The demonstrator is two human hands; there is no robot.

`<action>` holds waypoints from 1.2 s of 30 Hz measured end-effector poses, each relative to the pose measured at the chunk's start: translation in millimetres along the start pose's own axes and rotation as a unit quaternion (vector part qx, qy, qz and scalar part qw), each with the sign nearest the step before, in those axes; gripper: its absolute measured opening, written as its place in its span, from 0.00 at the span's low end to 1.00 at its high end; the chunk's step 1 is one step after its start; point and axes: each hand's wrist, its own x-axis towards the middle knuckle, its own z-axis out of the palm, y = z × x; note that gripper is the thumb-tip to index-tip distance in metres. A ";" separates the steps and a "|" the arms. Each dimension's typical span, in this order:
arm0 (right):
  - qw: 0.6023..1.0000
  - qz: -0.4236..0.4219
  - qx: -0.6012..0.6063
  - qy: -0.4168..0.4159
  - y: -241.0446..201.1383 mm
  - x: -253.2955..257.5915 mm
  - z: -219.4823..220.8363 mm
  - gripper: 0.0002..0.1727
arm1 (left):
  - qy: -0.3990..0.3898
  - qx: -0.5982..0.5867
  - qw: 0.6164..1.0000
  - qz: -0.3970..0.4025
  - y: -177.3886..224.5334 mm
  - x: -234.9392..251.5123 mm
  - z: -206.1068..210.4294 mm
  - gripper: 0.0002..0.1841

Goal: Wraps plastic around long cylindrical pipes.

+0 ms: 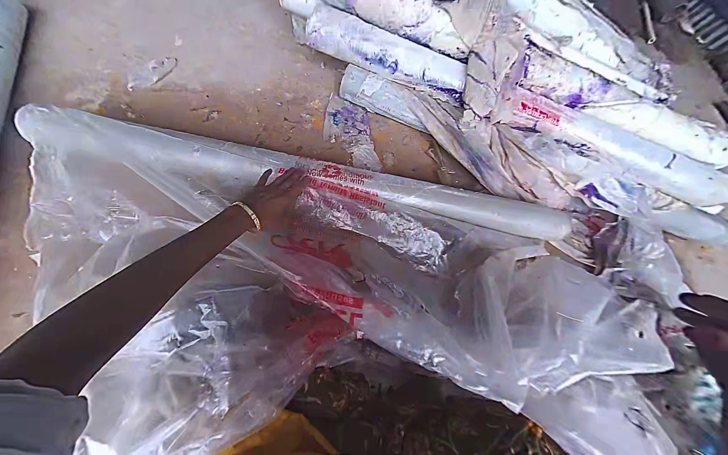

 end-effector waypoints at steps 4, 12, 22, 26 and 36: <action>0.974 -0.092 0.024 -0.206 -78.9 66.7 155.8 0.19 | 0.089 -0.010 0.996 0.006 -59.8 4.8 8.2 0.39; 0.904 -0.145 -0.160 -0.370 -115.5 156.3 411.3 0.25 | 0.205 0.002 0.978 0.030 -63.4 22.1 -2.1 0.19; 0.902 -0.116 -0.216 -0.356 -133.0 104.9 442.2 0.39 | 0.253 0.032 0.956 0.144 -58.6 -23.4 55.9 0.09; 0.931 -0.136 -0.200 -0.273 -122.0 88.2 447.3 0.40 | 0.104 -0.037 0.993 0.032 -34.0 -46.2 54.7 0.12; 0.917 -0.062 -0.202 -0.337 -131.5 145.8 453.5 0.39 | 0.181 -0.088 0.980 0.014 -7.0 -79.0 62.2 0.10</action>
